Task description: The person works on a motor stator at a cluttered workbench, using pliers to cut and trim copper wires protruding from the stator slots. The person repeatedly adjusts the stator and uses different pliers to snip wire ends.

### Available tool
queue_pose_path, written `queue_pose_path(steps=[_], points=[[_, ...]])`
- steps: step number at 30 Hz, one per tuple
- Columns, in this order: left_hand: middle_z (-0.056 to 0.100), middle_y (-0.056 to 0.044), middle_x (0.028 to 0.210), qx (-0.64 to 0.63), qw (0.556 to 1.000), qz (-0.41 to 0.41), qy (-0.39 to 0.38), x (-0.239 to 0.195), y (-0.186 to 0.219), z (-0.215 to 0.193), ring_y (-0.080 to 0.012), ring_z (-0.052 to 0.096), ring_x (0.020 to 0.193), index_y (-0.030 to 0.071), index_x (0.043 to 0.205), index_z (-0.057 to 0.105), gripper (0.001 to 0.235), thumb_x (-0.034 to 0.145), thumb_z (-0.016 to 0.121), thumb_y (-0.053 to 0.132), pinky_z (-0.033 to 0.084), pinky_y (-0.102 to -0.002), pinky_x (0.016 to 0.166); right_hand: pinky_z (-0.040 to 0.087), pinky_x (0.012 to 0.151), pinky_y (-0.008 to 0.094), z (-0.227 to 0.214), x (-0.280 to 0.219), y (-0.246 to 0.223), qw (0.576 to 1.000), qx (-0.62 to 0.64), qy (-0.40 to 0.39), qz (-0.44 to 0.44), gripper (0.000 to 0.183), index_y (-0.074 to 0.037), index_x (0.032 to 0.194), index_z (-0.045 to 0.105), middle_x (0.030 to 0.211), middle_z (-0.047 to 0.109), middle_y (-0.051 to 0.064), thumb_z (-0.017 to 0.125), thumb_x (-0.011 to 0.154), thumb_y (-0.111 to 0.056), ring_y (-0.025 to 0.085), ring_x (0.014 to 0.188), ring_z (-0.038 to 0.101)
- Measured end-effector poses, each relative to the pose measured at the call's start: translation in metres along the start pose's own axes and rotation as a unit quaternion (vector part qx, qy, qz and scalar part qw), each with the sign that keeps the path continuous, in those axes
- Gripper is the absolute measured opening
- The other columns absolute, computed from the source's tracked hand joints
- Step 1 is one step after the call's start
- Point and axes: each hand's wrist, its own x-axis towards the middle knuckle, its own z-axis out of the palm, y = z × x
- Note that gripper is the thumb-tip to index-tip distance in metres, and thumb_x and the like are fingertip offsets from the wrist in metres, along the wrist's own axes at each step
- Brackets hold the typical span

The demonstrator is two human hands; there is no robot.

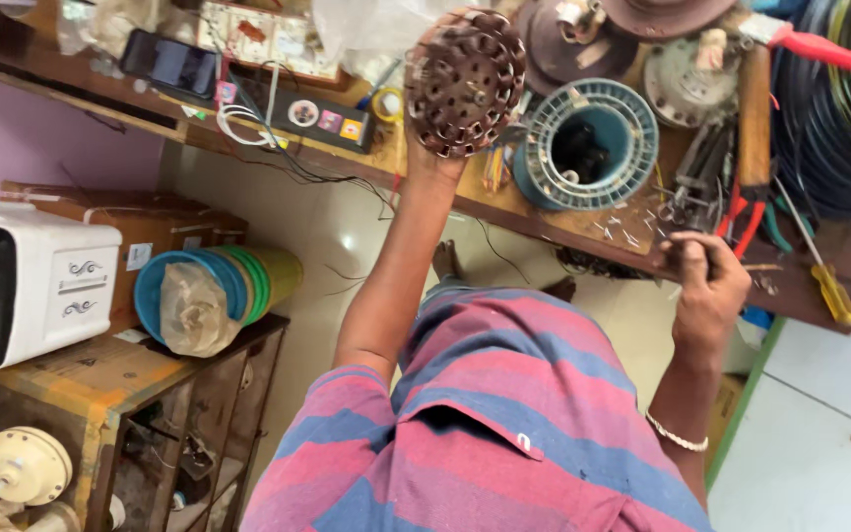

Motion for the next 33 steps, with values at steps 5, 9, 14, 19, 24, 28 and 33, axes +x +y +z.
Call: queue_pose_path(steps=[5,9,14,19,24,28,33], points=[[0.077,-0.014,0.101,0.351,0.916,0.166,-0.096,-0.013,-0.025,0.037,-0.0172,0.072,0.084,0.002,0.113,0.062,0.043,0.11,0.053,0.044,0.06,-0.032,0.076,0.054,0.079,0.025,-0.011,0.017,-0.007,0.989,-0.142,-0.043,-0.026,0.016,0.002,0.114,0.07,0.099,0.072,0.005,0.059,0.107,-0.008,0.01,0.088,0.068],[0.08,-0.012,0.102,0.531,0.801,0.202,-0.189,-0.012,-0.052,0.05,-0.0109,0.065,0.081,0.0,0.115,0.063,0.032,0.111,0.058,0.031,0.054,-0.027,0.075,0.053,0.071,0.026,-0.054,0.019,0.043,0.977,-0.211,0.003,0.035,0.015,-0.001,0.109,0.072,0.09,0.073,0.005,0.064,0.105,-0.012,0.011,0.079,0.068],[0.079,-0.011,0.108,0.581,0.748,0.174,-0.27,-0.014,-0.074,0.073,-0.0146,0.074,0.099,0.0,0.12,0.062,0.02,0.112,0.063,0.018,0.058,-0.03,0.089,0.054,0.068,0.026,-0.106,0.0,0.094,0.98,-0.173,0.051,0.078,0.017,0.0,0.106,0.072,0.089,0.072,0.005,0.062,0.105,-0.014,0.01,0.075,0.067],[0.077,-0.011,0.118,0.691,0.616,0.113,-0.362,-0.019,-0.078,0.091,-0.0232,0.077,0.109,0.004,0.125,0.064,0.018,0.107,0.065,0.005,0.059,-0.034,0.094,0.054,0.067,0.026,-0.13,-0.008,0.128,0.976,-0.15,0.107,0.119,0.02,0.0,0.105,0.071,0.088,0.073,0.006,0.062,0.107,-0.017,0.01,0.073,0.066],[0.072,-0.013,0.127,0.734,0.549,0.102,-0.387,-0.029,-0.089,0.119,-0.0341,0.068,0.12,0.004,0.129,0.062,0.03,0.1,0.064,-0.002,0.051,-0.041,0.103,0.054,0.066,0.029,-0.124,-0.004,0.141,0.969,-0.165,0.158,0.098,0.017,0.0,0.103,0.072,0.085,0.069,0.007,0.065,0.105,-0.016,0.014,0.072,0.067],[0.063,-0.019,0.134,0.718,0.489,0.309,-0.387,-0.061,-0.075,0.143,-0.0417,0.057,0.125,0.001,0.137,0.053,0.044,0.101,0.071,0.019,0.04,-0.049,0.116,0.054,0.083,0.036,-0.116,0.014,0.136,0.951,-0.245,0.172,-0.071,0.009,0.001,0.102,0.07,0.102,0.07,0.014,0.069,0.101,-0.008,0.026,0.094,0.069],[0.071,-0.01,0.119,0.621,0.606,0.025,-0.497,-0.121,-0.123,0.099,-0.0287,0.068,0.11,0.007,0.124,0.067,0.067,0.102,0.043,0.066,0.053,-0.037,0.099,0.053,0.086,0.041,-0.14,0.054,0.137,0.922,-0.297,0.236,-0.076,0.01,0.0,0.104,0.073,0.113,0.067,0.018,0.069,0.097,-0.006,0.035,0.105,0.064]])
